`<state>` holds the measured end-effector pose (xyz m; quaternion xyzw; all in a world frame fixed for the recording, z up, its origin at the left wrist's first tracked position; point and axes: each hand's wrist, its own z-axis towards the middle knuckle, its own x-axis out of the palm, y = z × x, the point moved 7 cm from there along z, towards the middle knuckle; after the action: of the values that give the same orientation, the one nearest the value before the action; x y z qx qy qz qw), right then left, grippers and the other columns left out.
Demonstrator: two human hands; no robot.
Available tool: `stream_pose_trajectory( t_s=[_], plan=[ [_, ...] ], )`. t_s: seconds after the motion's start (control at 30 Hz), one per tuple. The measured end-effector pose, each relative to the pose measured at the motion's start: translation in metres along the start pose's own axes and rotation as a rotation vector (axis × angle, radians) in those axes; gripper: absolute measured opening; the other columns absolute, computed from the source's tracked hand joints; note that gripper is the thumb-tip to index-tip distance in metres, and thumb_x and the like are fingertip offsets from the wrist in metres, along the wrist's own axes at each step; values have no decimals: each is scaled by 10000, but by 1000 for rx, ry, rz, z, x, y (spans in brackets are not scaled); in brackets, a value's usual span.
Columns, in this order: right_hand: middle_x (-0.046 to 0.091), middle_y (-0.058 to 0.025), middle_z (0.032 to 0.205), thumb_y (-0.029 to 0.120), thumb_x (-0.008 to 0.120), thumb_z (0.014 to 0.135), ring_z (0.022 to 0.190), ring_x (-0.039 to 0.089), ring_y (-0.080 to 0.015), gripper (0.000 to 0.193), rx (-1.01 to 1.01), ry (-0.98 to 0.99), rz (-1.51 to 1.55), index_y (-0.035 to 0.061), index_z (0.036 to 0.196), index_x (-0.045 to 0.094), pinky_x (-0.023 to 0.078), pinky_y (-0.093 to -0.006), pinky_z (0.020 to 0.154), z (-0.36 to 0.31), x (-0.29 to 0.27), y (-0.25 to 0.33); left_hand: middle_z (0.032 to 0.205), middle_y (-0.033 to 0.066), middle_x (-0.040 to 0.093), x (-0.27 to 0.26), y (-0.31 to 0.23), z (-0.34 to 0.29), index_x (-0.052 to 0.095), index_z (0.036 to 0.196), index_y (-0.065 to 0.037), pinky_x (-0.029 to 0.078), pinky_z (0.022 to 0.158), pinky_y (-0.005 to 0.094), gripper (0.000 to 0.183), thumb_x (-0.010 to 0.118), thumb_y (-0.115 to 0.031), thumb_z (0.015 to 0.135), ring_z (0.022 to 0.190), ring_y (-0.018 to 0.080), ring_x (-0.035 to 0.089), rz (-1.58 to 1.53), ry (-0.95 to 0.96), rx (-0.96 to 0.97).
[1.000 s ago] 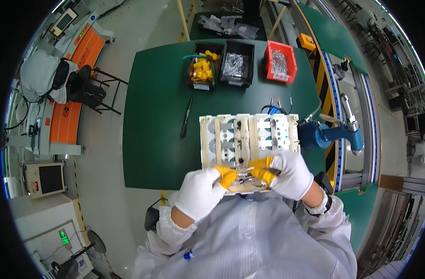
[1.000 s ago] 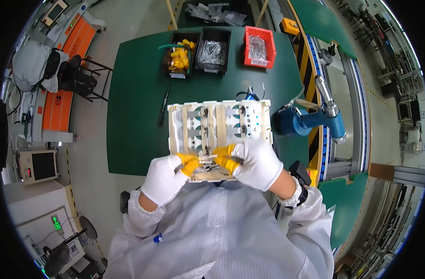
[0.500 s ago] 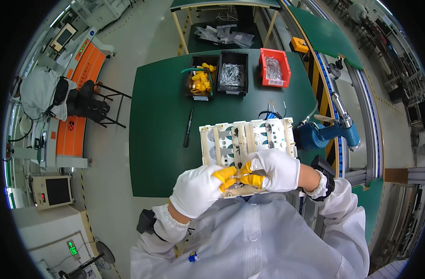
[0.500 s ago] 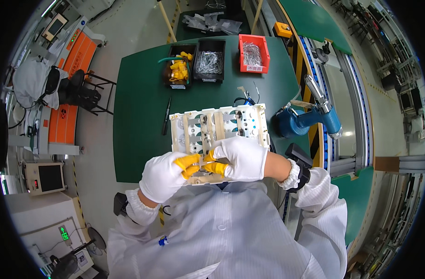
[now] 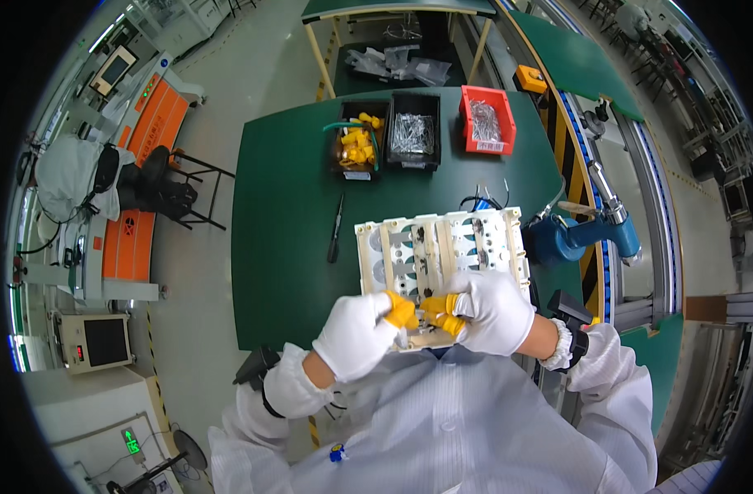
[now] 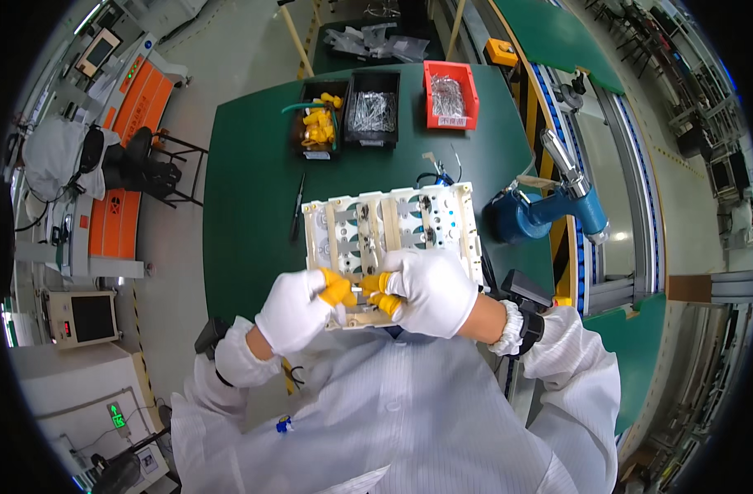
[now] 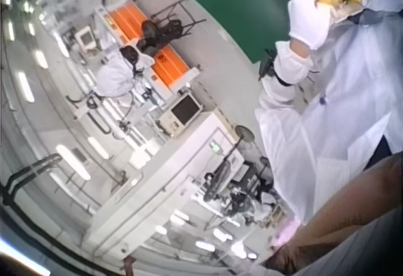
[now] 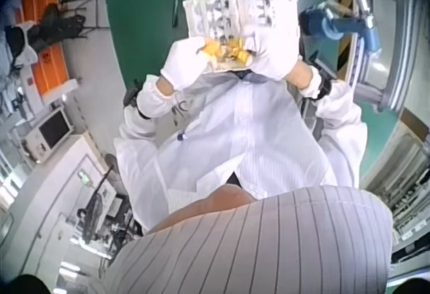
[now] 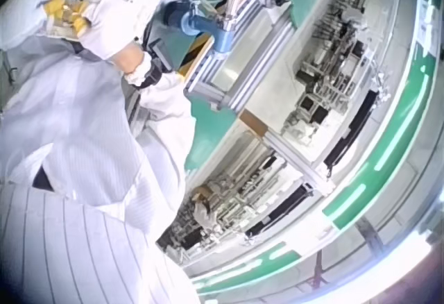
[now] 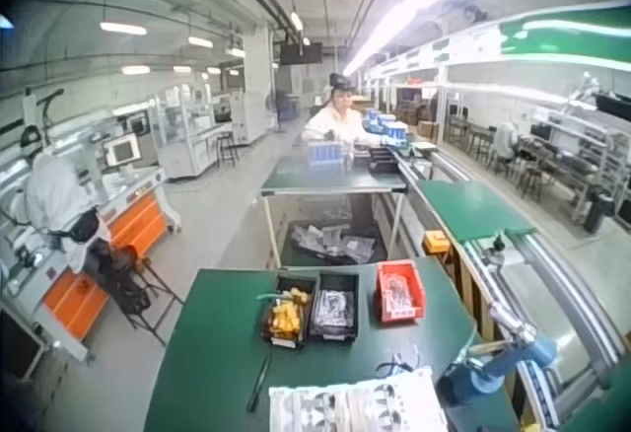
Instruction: The recorder is assembling a battery pack or electronic component, using a power screwdriver to fasten screws into a white housing and managing internal wiring.
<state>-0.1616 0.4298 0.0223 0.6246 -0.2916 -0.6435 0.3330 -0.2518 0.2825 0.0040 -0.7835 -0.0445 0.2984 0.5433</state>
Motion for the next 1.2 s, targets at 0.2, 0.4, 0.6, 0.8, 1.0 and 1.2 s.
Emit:
stream_pose_trajectory(
  t_s=[0.2, 0.4, 0.6, 0.8, 1.0, 1.2],
  plan=[
    [672, -86, 849, 228, 775, 788, 752, 658, -315, 194, -47, -47, -415, 75, 904, 747, 549, -384, 683, 1, -6, 13, 748, 58, 664, 11, 19, 3, 677, 998, 41, 458, 538, 236, 206, 511, -81, 1003, 592, 88, 580, -391, 121, -398],
    [698, -114, 879, 99, 777, 815, 784, 681, -283, 151, 248, 1, 242, 39, 953, 762, 561, -336, 730, -3, -25, -18, 813, 102, 711, 1, 12, 1, 687, 1057, 37, 532, 613, 263, 179, 576, -84, 988, 661, 143, 665, 44, 22, -122],
    [710, -127, 903, 106, 791, 817, 813, 690, -279, 205, 213, 30, 67, 39, 1004, 739, 565, -328, 755, -3, -20, -8, 891, 151, 738, -2, -3, -2, 714, 1059, 22, 580, 703, 307, 168, 637, -83, 953, 757, 254, 724, 202, -63, 96],
    [724, -117, 906, 152, 790, 830, 777, 695, -281, 179, 170, 48, 74, 27, 954, 761, 568, -329, 726, 1, -14, -7, 851, 146, 718, -4, -5, -11, 720, 1008, -34, 576, 662, 354, 149, 677, -154, 931, 741, 303, 708, 265, -142, 205],
    [736, -139, 872, 69, 788, 809, 743, 702, -280, 159, 228, 47, -35, 8, 955, 773, 571, -309, 692, 3, -15, -15, 822, 130, 701, -2, -8, -14, 709, 947, -50, 561, 628, 363, 179, 695, -227, 926, 702, 302, 691, 475, -87, 108],
    [684, -95, 869, 95, 712, 759, 772, 681, -300, 163, 151, 98, -249, 52, 903, 775, 554, -396, 692, 7, -11, -2, 855, 131, 711, -11, -27, 4, 726, 981, -44, 553, 635, 353, 188, 715, -219, 914, 712, 293, 689, 419, -171, 91]
  ],
)
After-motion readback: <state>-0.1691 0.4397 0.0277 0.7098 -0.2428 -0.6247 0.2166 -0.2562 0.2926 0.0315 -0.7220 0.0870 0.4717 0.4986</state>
